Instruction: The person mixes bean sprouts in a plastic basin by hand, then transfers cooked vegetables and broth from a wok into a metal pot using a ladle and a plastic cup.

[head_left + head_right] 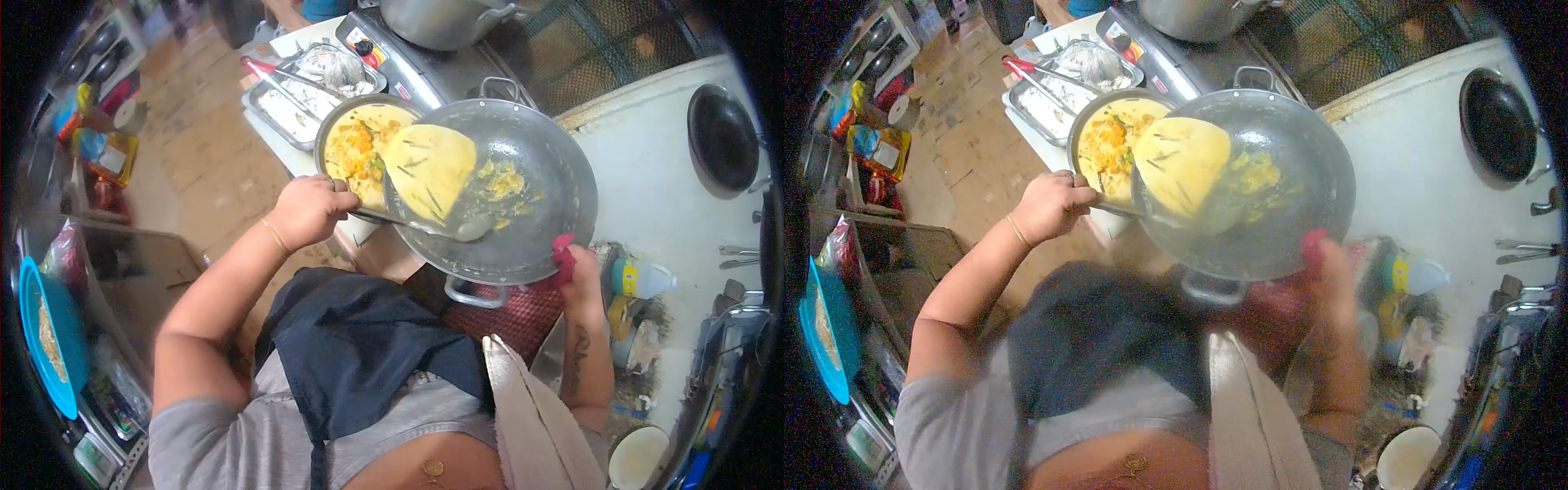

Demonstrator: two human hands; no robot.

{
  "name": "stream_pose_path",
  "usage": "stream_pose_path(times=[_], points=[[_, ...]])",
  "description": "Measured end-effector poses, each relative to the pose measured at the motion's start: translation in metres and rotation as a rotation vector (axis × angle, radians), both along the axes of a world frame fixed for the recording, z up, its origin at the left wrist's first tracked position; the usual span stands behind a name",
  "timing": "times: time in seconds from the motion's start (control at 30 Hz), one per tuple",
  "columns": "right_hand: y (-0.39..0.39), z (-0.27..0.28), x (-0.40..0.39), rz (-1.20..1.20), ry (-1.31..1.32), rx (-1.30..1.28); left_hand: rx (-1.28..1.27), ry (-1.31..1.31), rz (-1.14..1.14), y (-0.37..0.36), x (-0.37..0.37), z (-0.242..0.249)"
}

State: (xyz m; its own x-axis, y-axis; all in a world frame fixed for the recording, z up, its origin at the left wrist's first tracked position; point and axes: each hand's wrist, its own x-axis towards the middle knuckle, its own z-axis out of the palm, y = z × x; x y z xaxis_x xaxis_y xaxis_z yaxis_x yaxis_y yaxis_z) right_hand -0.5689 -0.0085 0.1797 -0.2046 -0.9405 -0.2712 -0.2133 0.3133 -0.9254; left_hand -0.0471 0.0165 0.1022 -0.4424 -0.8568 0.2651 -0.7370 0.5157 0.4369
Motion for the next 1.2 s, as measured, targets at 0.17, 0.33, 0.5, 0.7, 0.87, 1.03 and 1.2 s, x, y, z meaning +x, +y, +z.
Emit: stream_pose_path(times=[0.17, 0.33, 0.5, 0.7, 0.87, 1.03, 1.2], points=[[-0.005, 0.031, 0.040, -0.229, -0.129, 0.109, -0.011, -0.025, 0.130, 0.005, -0.001, -0.008], [-0.020, 0.044, 0.034, -0.192, 0.019, 0.183, -0.159, 0.191, -0.069, -0.006, -0.057, 0.018], [-0.031, 0.044, 0.022, -0.172, -0.050, 0.123, 0.025, -0.030, 0.089, -0.032, -0.044, -0.009], [-0.037, 0.052, 0.026, -0.212, -0.114, 0.108, -0.040, -0.011, -0.017, -0.013, -0.092, 0.011], [-0.036, 0.053, 0.019, -0.158, -0.104, 0.085, 0.061, -0.008, 0.143, -0.028, -0.071, 0.001], [-0.036, 0.063, 0.027, -0.100, -0.113, 0.102, 0.036, 0.050, 0.136, 0.000, -0.087, 0.002], [-0.031, 0.074, 0.045, -0.097, -0.092, 0.081, 0.111, 0.129, 0.279, -0.010, -0.067, -0.002]])
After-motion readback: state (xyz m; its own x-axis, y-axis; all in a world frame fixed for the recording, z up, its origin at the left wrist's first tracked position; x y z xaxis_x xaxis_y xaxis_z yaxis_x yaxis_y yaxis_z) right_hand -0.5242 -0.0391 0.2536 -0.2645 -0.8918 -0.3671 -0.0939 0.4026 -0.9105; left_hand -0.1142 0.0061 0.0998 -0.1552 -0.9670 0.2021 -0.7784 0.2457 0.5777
